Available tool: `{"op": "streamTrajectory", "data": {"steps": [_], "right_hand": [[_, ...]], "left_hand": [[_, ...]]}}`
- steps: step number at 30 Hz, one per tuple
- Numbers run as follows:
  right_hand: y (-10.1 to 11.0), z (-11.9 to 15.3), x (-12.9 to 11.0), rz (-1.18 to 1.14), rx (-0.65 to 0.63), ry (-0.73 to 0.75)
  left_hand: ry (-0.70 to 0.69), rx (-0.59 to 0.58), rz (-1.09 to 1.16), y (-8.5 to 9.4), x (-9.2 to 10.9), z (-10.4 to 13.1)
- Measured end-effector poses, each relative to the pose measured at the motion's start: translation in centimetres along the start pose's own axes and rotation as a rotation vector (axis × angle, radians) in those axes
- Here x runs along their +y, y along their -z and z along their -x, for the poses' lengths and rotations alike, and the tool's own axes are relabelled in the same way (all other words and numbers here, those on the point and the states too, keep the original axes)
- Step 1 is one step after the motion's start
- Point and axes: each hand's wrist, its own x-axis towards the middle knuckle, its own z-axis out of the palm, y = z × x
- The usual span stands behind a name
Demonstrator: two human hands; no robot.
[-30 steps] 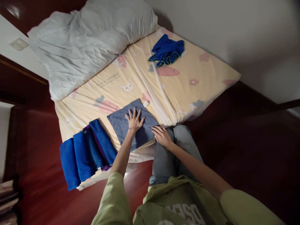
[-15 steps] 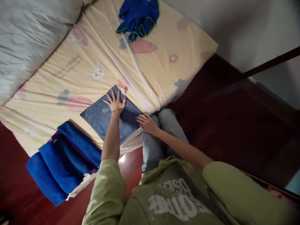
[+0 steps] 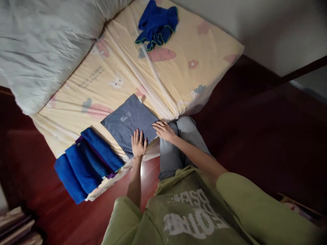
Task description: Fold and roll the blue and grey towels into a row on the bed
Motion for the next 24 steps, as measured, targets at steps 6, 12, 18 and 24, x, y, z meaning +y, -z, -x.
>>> {"op": "streamTrajectory", "data": {"steps": [6,12,18,24], "right_hand": [[0.3,1.3,-0.7,-0.025,-0.013,0.005],[0.4,2.8,-0.5,-0.044,-0.039,0.053],[0.1,2.8,-0.7,0.0,-0.019,0.022],[0.0,2.5,-0.6,0.024,0.007,0.016]], "left_hand": [[0.074,-0.027,-0.02,0.5,-3.3,9.3],[0.128,0.021,0.058,1.4,-5.4,10.9],[0.169,0.136,0.186,0.4,-5.2,10.5],[0.221,0.23,0.328,-0.5,-5.1,10.5]]}}
